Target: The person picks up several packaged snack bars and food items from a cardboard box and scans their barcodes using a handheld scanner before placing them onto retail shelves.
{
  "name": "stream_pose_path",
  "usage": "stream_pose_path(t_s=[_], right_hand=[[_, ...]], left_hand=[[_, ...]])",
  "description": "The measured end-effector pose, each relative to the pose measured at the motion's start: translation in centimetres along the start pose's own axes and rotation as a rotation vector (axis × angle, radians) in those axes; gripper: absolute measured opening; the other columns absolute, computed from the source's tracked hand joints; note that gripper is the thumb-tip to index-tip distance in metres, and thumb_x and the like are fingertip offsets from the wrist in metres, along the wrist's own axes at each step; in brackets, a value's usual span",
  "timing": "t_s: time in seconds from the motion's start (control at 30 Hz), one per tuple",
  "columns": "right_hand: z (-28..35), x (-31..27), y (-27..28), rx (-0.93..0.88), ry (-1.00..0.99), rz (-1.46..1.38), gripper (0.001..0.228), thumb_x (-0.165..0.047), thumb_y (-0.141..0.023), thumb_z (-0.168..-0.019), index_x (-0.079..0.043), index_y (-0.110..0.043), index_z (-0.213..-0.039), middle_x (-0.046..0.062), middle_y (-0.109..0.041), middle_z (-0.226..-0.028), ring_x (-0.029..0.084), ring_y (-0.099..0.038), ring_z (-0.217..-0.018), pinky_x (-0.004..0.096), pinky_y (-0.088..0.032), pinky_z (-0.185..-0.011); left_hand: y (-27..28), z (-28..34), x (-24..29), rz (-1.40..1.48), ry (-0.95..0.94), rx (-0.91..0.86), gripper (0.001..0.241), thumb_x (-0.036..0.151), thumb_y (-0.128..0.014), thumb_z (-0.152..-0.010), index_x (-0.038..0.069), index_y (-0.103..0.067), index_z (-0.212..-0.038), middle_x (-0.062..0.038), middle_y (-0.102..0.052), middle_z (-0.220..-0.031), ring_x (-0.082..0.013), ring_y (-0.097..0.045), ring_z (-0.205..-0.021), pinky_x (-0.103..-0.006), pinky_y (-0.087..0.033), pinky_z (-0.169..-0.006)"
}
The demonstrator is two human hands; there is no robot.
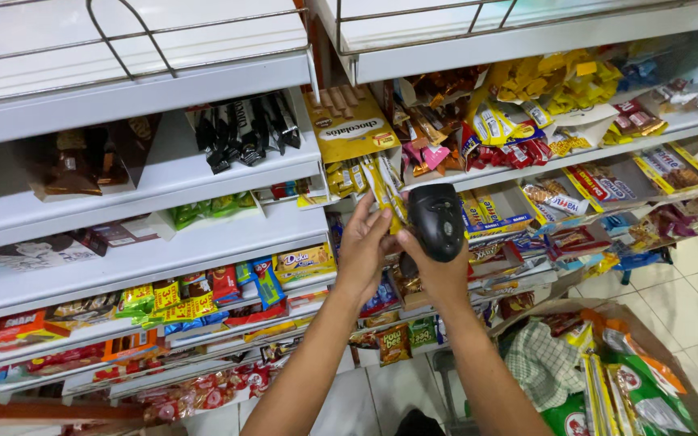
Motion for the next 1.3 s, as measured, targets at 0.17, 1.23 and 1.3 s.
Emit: stream_pose_path(t_s=[0.17,1.23,1.3], right_hand=[[-0.4,2.4,1.2,-0.305,0.128,-0.812,0.030,-0.013,-0.072,-0.107,0.003,-0.055,-0.126,0.016,-0.061,-0.114,0.027,-0.065,-0.099,0.042,-0.053,-0.093],[1.3,6.7,1.7,-0.315,-0.127,-0.918,0.040,-0.027,-0.069,-0.104,-0.004,-0.056,-0.134,0.017,-0.065,-0.133,0.026,-0.066,-0.109,0.043,-0.053,-0.097],[4.5,9.9,3.7,-0.244,-0.216,-0.907,0.037,-0.023,-0.069,-0.105,-0.004,-0.058,-0.135,0.015,-0.066,-0.126,0.026,-0.066,-0.110,0.044,-0.053,-0.098]], left_hand=[[-0.6,0.0,1.2,0.009,-0.051,-0.015,0.052,0.016,-0.056,-0.104,0.005,-0.042,-0.152,-0.009,-0.068,-0.133,-0.0173,-0.067,-0.114,-0.0355,-0.055,-0.098],[4.3,4.1,-3.6,-0.183,-0.157,-0.029,0.033,0.025,-0.054,-0.110,-0.002,-0.061,-0.129,-0.015,-0.071,-0.126,-0.0215,-0.069,-0.115,-0.0365,-0.055,-0.100],[4.7,5.4,-7.4,-0.214,-0.123,-0.092,0.033,0.024,-0.054,-0.111,-0.002,-0.062,-0.130,-0.013,-0.071,-0.127,-0.0196,-0.068,-0.115,-0.0358,-0.055,-0.099]])
Point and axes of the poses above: each hand's wrist, its own z-axis away from the middle knuckle, its own y-axis out of the back of the hand, x = y × z, the point moved 3 cm from there along -z, towards the middle knuckle
